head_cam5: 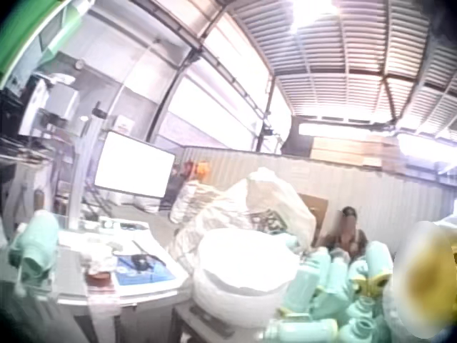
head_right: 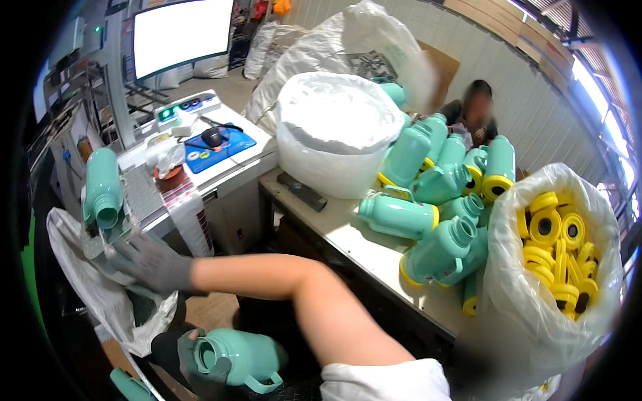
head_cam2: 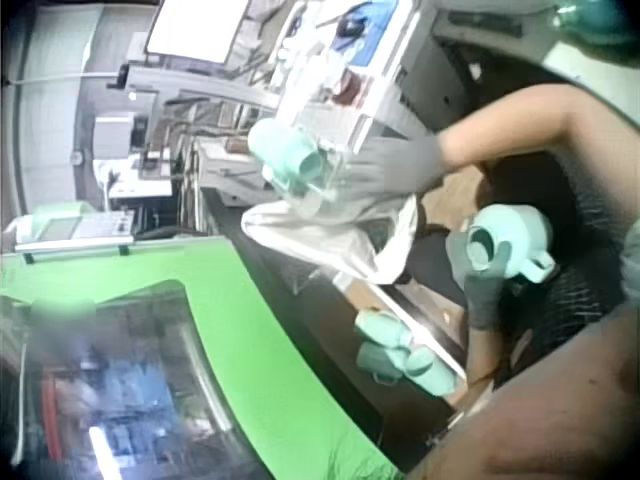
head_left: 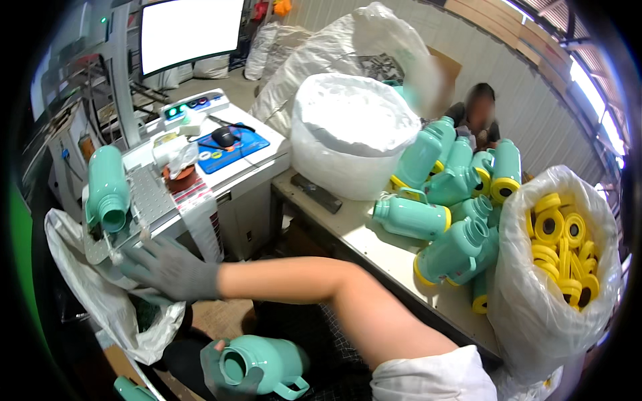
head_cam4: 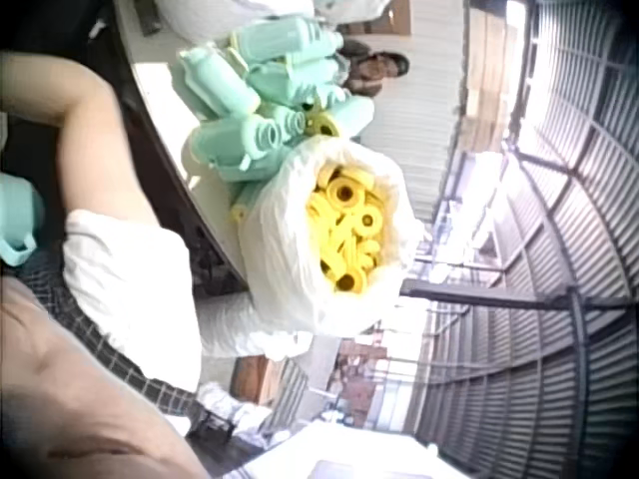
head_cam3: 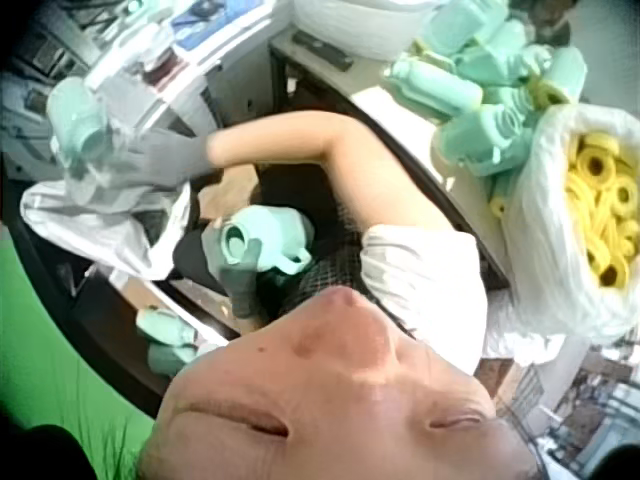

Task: The person assembles teal plastic containers by inserting a white circular insert into the opening and screwing on a yellow lid. The person handles the containers one at a time, picking them up from a pile, performing the assembly, and placing the finished units into a white sack.

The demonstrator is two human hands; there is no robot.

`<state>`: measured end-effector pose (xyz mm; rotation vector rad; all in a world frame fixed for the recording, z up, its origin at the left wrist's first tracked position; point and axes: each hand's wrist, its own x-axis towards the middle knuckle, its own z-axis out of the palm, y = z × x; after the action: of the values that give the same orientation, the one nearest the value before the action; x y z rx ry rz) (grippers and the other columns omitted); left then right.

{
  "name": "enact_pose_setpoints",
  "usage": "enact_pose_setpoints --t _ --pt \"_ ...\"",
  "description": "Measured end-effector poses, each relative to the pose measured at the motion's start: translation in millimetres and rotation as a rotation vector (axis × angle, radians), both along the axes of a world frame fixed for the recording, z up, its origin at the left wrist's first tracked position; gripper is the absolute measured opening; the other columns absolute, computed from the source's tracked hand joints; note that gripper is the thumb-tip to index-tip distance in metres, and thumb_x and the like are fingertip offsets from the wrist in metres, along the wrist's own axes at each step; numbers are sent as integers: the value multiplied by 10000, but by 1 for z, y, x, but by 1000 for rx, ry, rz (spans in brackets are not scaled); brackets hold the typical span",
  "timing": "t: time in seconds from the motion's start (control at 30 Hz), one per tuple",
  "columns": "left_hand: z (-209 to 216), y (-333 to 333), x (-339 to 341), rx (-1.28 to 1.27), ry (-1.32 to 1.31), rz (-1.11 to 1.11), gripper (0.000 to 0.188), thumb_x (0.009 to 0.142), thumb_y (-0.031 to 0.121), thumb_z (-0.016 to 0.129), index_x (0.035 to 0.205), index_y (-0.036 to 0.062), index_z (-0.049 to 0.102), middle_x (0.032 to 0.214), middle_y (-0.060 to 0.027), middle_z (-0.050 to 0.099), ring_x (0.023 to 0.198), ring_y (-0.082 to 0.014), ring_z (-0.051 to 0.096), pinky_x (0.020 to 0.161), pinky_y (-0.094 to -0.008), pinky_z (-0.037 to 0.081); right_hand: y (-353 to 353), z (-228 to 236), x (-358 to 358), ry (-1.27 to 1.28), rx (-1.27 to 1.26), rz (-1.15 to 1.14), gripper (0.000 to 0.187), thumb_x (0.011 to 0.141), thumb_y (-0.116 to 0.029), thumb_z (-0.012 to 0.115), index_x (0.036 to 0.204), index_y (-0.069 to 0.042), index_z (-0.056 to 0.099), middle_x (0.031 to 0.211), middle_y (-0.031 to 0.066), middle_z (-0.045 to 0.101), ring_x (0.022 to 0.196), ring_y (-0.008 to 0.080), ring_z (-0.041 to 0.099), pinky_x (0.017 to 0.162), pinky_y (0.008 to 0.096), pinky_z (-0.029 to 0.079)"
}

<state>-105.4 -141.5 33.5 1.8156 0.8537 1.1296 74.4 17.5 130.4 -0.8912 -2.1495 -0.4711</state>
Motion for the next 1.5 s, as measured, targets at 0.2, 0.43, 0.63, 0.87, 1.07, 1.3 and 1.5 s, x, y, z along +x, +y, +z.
enact_pose_setpoints --t 0.2,0.43,0.63,0.87,1.07,1.3,1.5 --pt "-30 35 8 -51 84 -255 644 873 188 823 1415 -15 540 1242 -104 636 1124 -231 598 1002 -368 483 -226 17 210 -402 -159 -541 515 897 -210 638 1397 -100 585 1390 199 565 1198 364 596 983 458 523" --pt "-38 60 46 -143 16 -313 597 862 146 766 1386 -33 544 1253 -131 642 1112 -240 623 969 -374 520 -610 252 399 -270 -57 -2012 321 914 -300 652 1144 -89 725 1035 214 746 975 393 718 845 480 560" --pt "-43 71 44 -120 91 -332 525 920 66 743 1391 -10 523 1255 -119 646 1067 -225 632 886 -355 565 -747 175 410 166 -692 -2499 402 896 -266 661 1222 -34 704 1251 246 705 1171 363 690 980 452 549" --pt "-19 53 52 3 196 -255 516 891 40 738 1369 -21 556 1158 -71 654 995 -168 624 861 -307 550 -698 122 440 15 -388 -2777 266 956 -292 634 1169 -142 692 1157 113 750 1145 298 706 946 532 509" --pt "-2 42 45 -74 178 -235 662 830 221 739 1396 -50 527 1252 -116 621 1133 -218 600 1004 -372 479 -678 157 412 604 276 -2646 504 896 -429 655 1262 -82 657 1246 208 714 1170 379 673 998 459 504" --pt "37 44 65 215 441 -365 556 768 179 706 1283 4 587 1236 -175 578 1152 -326 578 1035 -424 448 -682 225 399 243 899 -1905 484 997 -318 627 1347 16 614 1319 222 671 1185 359 659 1029 399 503" --pt "2 99 1 -51 -91 -88 413 1088 258 507 1408 -2 498 1323 -108 546 1166 -202 560 1023 -343 457 -440 163 332 438 388 -1021 337 1064 -141 539 1361 7 596 1213 165 677 1093 309 656 979 384 525"
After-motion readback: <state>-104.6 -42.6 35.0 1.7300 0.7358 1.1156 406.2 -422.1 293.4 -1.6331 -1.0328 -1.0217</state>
